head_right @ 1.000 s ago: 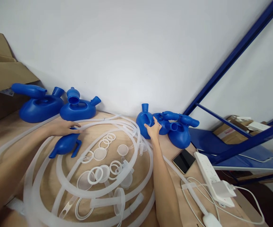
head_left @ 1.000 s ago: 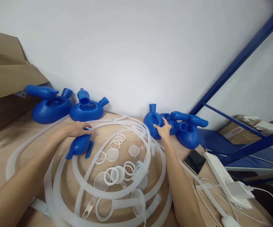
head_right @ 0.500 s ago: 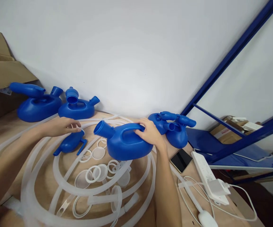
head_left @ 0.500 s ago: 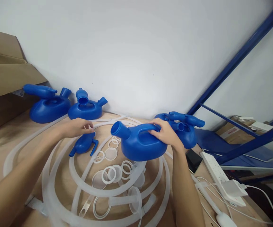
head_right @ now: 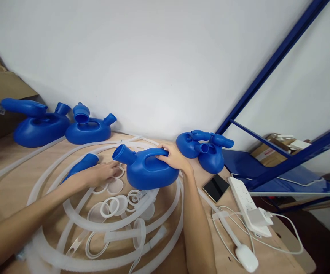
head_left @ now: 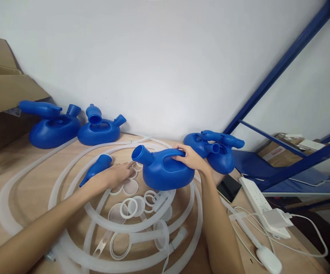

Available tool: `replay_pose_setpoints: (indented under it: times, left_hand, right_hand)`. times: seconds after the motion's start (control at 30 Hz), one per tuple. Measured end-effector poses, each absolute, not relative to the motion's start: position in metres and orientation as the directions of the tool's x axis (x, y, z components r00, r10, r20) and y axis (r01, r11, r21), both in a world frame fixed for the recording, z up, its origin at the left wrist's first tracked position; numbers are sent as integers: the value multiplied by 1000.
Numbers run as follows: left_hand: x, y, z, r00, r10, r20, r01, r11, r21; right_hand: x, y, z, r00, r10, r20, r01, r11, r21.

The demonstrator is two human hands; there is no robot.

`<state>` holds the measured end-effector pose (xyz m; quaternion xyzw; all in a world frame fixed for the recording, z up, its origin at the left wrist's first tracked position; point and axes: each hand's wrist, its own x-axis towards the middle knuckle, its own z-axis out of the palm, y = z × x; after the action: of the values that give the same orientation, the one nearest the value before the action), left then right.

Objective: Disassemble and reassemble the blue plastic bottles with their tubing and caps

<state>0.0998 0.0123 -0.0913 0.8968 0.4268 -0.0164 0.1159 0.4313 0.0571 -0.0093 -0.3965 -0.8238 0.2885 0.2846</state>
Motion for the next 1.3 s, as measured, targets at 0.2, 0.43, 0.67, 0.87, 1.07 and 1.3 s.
replay_pose_setpoints:
  times: [0.2,0.43,0.67,0.87,1.07,1.3]
  left_hand:
    - [97,14,-70,623,776,-102,773,-590,233]
    - [76,10,-24,183,945,270,629,-323,707]
    - [98,-7,-9,15,948,318,132,-318,939]
    - [98,-7,-15,142,927,346,255,-372,893]
    - [91,-14,-3,367,860,354,543,-507,669]
    - [113,-30,-11,474,654,590,592,-732,336]
  right_hand:
    - [437,56,-7,-437,847,304,478,505,-719]
    - [440,57,-10,-367,848,383,534,529,-659]
    - [424,60,-15,-412,830,376,475,547,-689]
    - [419,58,-17,-404,819,408,476,569,-671]
    - [416,50,-10,-434,821,371,469,557,-685]
    - [409,39,-2,-507,776,374,390,594,-704]
